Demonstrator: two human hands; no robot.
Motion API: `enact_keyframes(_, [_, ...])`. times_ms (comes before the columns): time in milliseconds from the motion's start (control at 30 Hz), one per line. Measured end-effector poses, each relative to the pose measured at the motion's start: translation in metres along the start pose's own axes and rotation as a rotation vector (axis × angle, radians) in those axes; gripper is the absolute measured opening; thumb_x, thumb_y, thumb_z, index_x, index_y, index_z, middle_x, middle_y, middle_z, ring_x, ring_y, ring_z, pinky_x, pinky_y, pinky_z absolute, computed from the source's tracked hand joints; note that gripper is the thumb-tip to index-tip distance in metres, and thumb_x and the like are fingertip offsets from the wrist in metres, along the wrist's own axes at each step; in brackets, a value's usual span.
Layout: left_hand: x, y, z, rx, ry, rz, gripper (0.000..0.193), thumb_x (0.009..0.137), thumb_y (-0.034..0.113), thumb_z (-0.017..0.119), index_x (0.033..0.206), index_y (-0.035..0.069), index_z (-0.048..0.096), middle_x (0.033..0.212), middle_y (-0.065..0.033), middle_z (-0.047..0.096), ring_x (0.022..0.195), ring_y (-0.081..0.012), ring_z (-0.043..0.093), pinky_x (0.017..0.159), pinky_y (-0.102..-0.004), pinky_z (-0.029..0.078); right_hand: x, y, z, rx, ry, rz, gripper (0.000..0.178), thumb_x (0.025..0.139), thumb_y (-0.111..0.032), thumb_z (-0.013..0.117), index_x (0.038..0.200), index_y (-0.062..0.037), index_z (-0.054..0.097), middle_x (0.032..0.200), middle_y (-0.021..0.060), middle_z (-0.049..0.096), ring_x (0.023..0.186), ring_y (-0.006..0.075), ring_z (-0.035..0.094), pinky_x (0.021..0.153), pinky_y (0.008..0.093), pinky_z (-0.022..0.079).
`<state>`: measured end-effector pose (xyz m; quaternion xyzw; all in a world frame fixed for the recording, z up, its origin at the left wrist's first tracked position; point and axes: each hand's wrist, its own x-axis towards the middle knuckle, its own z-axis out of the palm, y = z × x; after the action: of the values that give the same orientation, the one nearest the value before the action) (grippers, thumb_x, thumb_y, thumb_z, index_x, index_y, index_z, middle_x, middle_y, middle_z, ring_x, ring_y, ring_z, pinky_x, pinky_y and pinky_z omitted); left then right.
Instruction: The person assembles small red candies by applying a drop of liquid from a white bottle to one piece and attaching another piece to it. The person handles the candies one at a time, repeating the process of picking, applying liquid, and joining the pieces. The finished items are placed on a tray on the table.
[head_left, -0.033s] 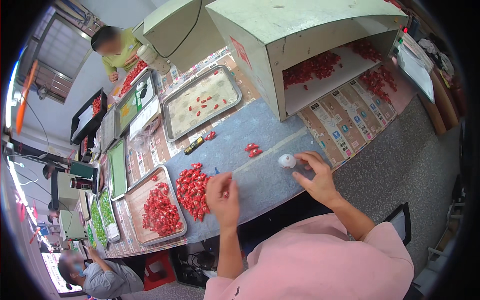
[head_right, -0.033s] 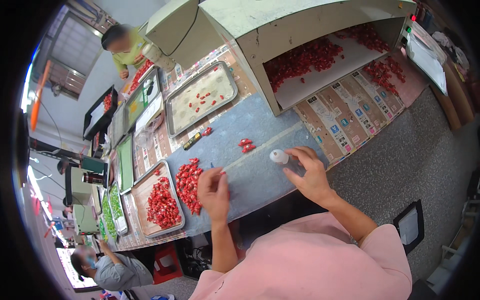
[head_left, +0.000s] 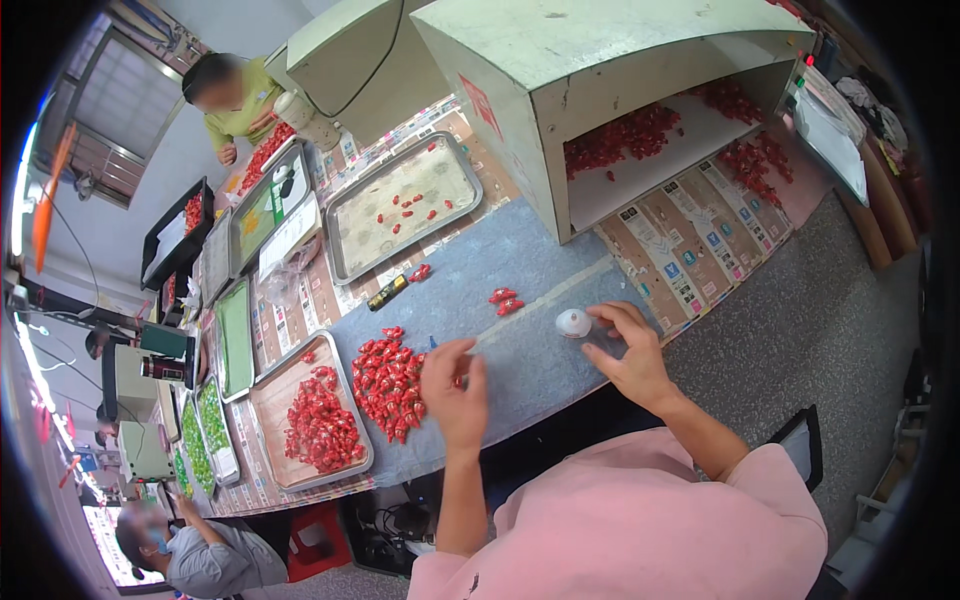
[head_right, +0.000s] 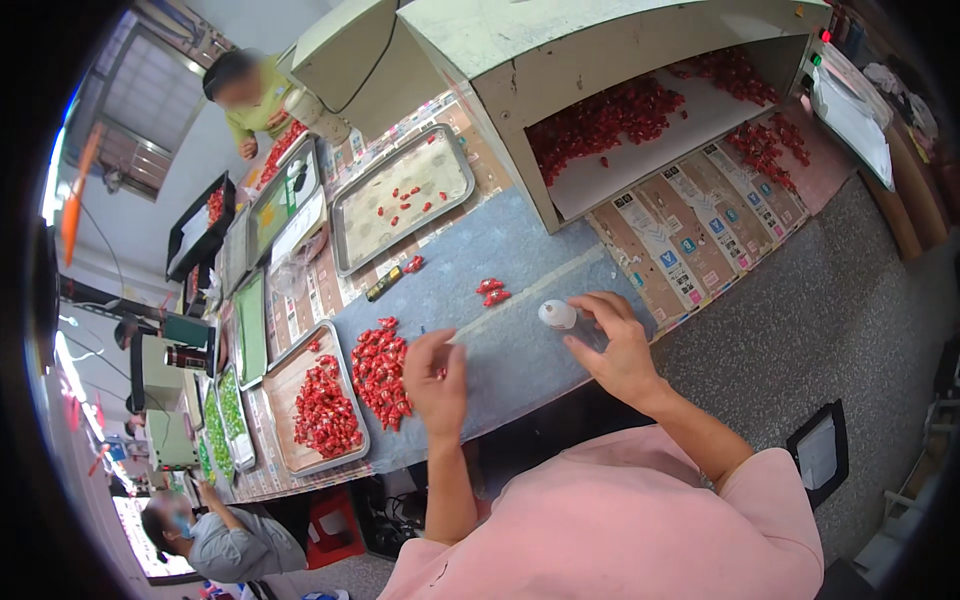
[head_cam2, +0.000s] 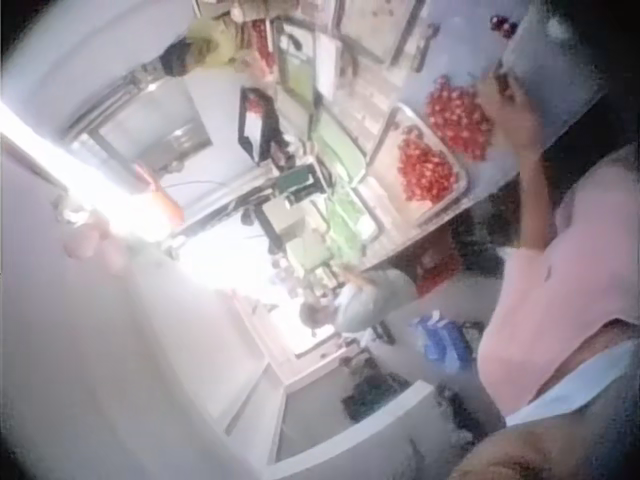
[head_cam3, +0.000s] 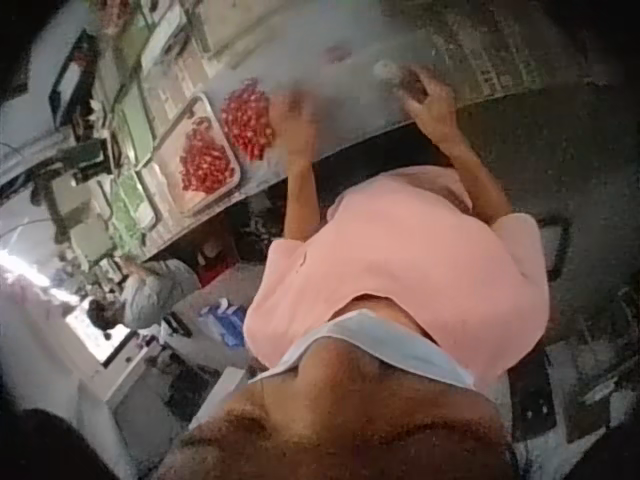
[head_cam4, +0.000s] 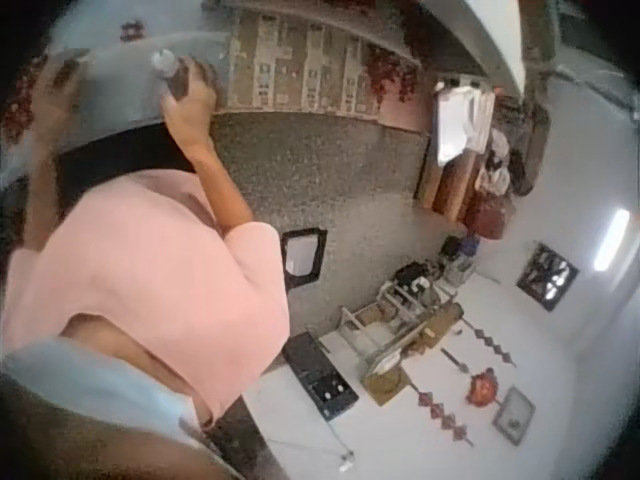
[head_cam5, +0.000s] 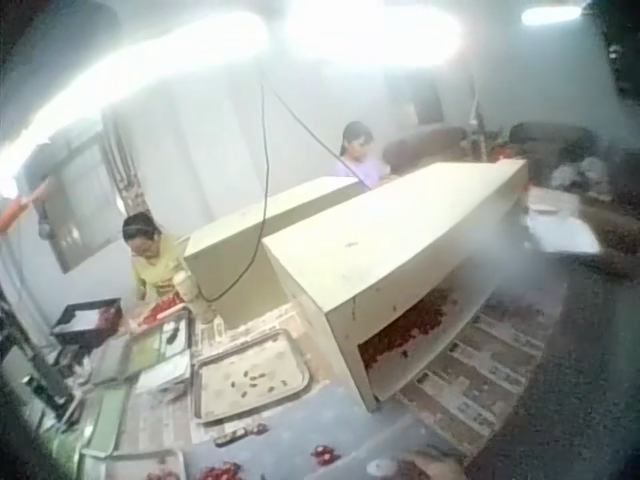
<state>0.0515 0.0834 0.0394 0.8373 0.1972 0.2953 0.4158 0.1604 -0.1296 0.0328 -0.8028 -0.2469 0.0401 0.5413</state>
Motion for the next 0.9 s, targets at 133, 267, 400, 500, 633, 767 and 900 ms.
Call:
enact_keyframes(133, [0.023,0.004,0.042,0.078,0.004,0.004,0.02,0.076,0.002,0.07,0.095,0.004,0.066,0.09,-0.0106,0.063,0.081,-0.0229,0.059,0.072,-0.0331,0.047,0.005,0.007,0.009,-0.022,0.024,-0.02,0.048,0.073,-0.006,0.075,0.117,-0.0049,0.057,0.116,0.0115,0.056,0.1,0.0245,0.058,0.084,0.0333,0.048])
enact_keyframes(267, [0.038,-0.001,0.065,0.285,-0.009,0.096,0.019,0.074,0.006,0.072,0.092,0.004,0.066,0.086,-0.0107,0.062,0.081,-0.0254,0.058,0.073,-0.0364,0.047,0.01,0.006,0.012,-0.033,0.046,-0.081,0.05,0.073,-0.009,0.076,0.118,-0.0045,0.056,0.116,0.0122,0.057,0.104,0.0276,0.057,0.091,0.0369,0.045])
enact_keyframes(400, [0.039,-0.002,0.069,0.348,-0.093,0.118,0.019,0.073,0.005,0.073,0.09,0.004,0.065,0.083,-0.0097,0.061,0.076,-0.0243,0.059,0.07,-0.035,0.048,0.011,0.016,0.015,-0.033,-0.003,-0.116,0.044,0.072,-0.009,0.074,0.113,-0.0036,0.058,0.112,0.0131,0.059,0.105,0.0311,0.055,0.091,0.0396,0.044])
enact_keyframes(500, [0.033,-0.003,0.066,0.216,-0.08,0.082,0.02,0.072,0.002,0.074,0.089,0.004,0.065,0.082,-0.0086,0.061,0.073,-0.02,0.06,0.068,-0.0308,0.049,0.012,0.018,0.016,-0.013,-0.037,-0.129,0.039,0.074,-0.01,0.072,0.11,-0.0027,0.06,0.109,0.0136,0.059,0.102,0.0319,0.057,0.09,0.0395,0.044])
enact_keyframes(633, [0.017,-0.003,0.051,-0.109,-0.078,-0.086,0.017,0.076,-0.003,0.072,0.09,0.002,0.065,0.089,-0.0056,0.063,0.075,-0.0134,0.062,0.07,-0.0251,0.049,0.008,0.003,0.01,0.094,-0.056,-0.091,0.035,0.077,-0.011,0.069,0.109,-0.0004,0.06,0.105,0.0153,0.059,0.098,0.0313,0.059,0.085,0.0378,0.046])
enact_keyframes(767, [-0.004,-0.009,0.032,-0.51,-0.136,-0.34,0.017,0.079,-0.006,0.07,0.093,0.002,0.065,0.096,-0.0042,0.064,0.082,-0.0108,0.062,0.076,-0.0241,0.05,0.002,-0.001,0.005,0.217,-0.047,-0.09,0.034,0.079,-0.011,0.067,0.11,0.0017,0.06,0.103,0.0156,0.059,0.093,0.027,0.06,0.079,0.0339,0.048])
enact_keyframes(900, [-0.022,0.001,0.016,-0.803,-0.104,-0.519,0.024,0.079,-0.008,0.07,0.1,0.001,0.063,0.101,-0.0062,0.065,0.088,-0.0121,0.062,0.08,-0.0251,0.051,0.0,-0.02,-0.009,0.31,-0.135,-0.021,0.034,0.08,-0.011,0.067,0.111,0.002,0.06,0.102,0.0129,0.059,0.092,0.0208,0.059,0.079,0.0304,0.047])
